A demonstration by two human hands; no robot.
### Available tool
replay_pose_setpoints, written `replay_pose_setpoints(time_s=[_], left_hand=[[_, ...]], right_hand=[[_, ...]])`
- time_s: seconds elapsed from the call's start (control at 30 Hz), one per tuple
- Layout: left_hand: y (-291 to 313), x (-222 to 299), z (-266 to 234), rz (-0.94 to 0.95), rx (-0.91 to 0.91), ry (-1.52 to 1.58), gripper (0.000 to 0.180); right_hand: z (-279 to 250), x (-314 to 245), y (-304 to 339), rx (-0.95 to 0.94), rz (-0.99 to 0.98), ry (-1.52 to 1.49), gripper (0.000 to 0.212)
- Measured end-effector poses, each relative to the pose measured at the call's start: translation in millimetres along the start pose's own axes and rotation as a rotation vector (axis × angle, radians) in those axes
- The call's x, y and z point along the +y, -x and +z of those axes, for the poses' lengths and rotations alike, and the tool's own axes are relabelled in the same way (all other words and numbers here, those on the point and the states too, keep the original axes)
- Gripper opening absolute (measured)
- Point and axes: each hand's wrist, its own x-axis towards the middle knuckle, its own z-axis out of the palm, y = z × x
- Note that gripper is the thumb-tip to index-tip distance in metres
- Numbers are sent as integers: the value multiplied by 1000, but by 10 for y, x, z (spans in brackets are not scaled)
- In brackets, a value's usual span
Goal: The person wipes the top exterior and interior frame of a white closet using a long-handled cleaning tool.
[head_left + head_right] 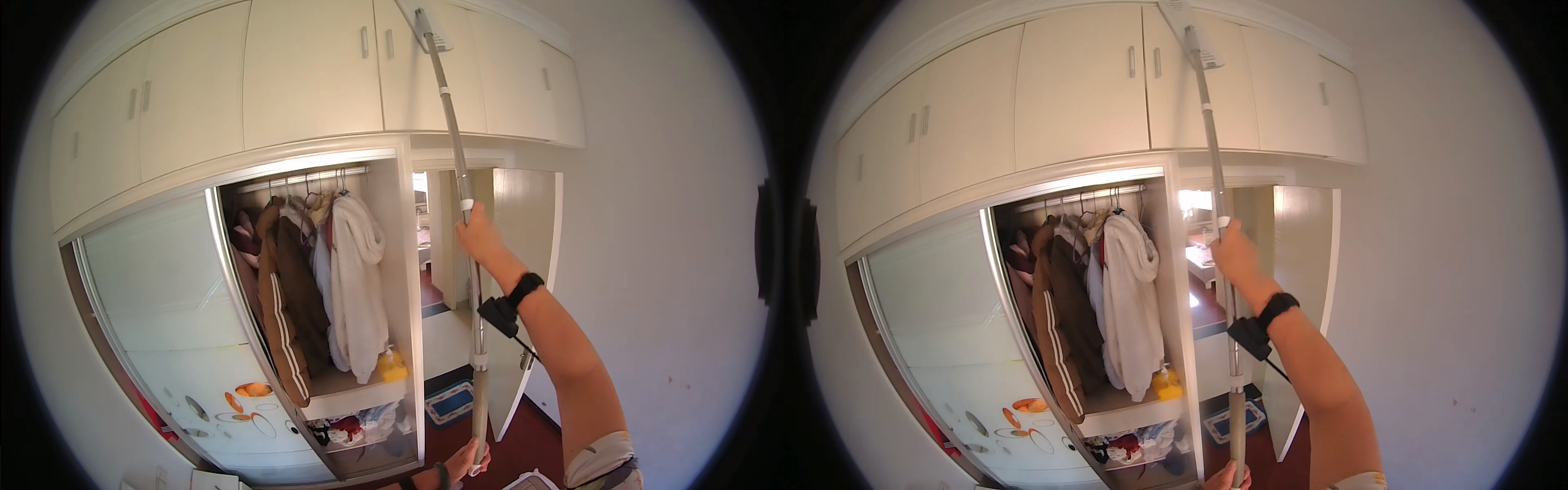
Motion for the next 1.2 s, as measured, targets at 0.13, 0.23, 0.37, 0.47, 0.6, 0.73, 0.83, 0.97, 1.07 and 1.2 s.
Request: replay_pose_setpoints(time_s=[0.13, 0.23, 0.37, 0.47, 0.6, 0.73, 0.83, 0.97, 1.07, 1.2], left_hand=[[-310, 101, 161, 38, -47, 53, 50], [-757, -354, -176, -13, 22, -191, 44], [-602, -506, 11, 29, 152, -434, 35], [-874, -1039, -191, -136, 106, -251, 33], [-832, -1183, 100, -77, 88, -273, 20], [-361, -304, 895, -105, 164, -435, 16], [-429, -305, 872, -127, 184, -434, 16], [-487, -195, 918, -81, 126, -417, 16], [-634, -211, 920, -73, 58, -374, 18], [-786, -267, 1005, -19, -89, -348, 21]], right_hand=[[-199, 144, -266, 38, 86, 105, 34], [-217, 113, -240, 44, 92, 99, 34], [-175, 343, 108, -18, 112, 107, 36], [-206, 414, 334, -45, 140, 130, 36], [-224, 520, 465, -50, 127, 137, 41], [-422, 597, 565, -188, 100, -696, 47], [-433, 548, 558, -196, 261, -1027, 53], [-479, 502, 485, -140, 156, -807, 51], [-545, 504, 415, -94, 125, -698, 51], [-705, 510, 389, -64, 122, -566, 49]])
